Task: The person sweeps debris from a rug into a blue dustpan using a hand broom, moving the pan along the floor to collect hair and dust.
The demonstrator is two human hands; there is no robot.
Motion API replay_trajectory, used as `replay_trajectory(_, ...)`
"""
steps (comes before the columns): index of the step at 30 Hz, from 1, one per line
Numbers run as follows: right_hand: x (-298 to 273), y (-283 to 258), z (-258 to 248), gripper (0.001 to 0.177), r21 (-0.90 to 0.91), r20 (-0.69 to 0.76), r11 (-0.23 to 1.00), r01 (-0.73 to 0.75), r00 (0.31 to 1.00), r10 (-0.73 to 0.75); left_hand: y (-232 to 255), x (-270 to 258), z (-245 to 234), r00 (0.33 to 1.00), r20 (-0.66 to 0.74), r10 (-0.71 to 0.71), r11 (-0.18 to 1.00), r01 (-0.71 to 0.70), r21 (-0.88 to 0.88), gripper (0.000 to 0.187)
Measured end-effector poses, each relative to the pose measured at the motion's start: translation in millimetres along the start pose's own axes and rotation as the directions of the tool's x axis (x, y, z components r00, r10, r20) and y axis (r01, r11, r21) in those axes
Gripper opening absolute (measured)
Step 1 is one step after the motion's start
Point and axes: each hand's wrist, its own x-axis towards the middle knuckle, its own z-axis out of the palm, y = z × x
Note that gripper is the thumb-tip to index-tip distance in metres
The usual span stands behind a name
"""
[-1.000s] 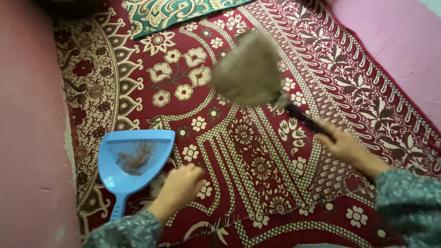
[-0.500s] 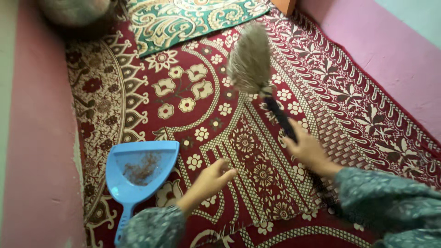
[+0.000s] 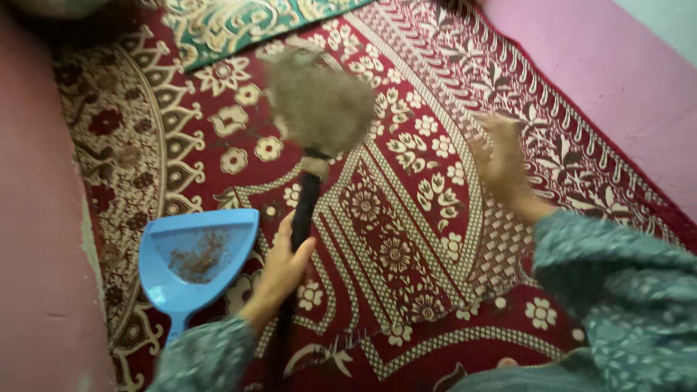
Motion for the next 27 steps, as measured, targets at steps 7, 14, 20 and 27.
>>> replay_trajectory(7, -43.5, 114.9, -60.2, 0.03, -0.335, -0.053, 0.931, -0.145, 0.989, 0.135, 6.0, -84.5, -26.7, 0.602, 0.798, -0.013, 0.945, -0.254, 0.207, 0.069)
replay_trajectory(14, -58.6, 136.6, -65.6, 0.029, -0.39, -0.028, 0.903, -0.182, 0.982, 0.187, -64.4, -12.0, -64.2, 0.754, 0.61, -0.244, 0.77, -0.232, 0.595, 0.072)
replay_trajectory(20, -47.4, 110.1, -60.5, 0.038, -0.372, 0.068, 0.896, -0.242, 0.956, 0.287, -45.1, 74.9, -103.0, 0.945, 0.162, -0.285, 0.659, 0.071, 0.749, 0.079)
replay_trajectory(27, -45.0, 103.8, -62.5, 0.039, -0.341, 0.023, 0.918, -0.203, 0.974, 0.224, 7.2, 56.8, -87.1, 0.999, -0.037, 0.029, 0.696, 0.007, 0.718, 0.081)
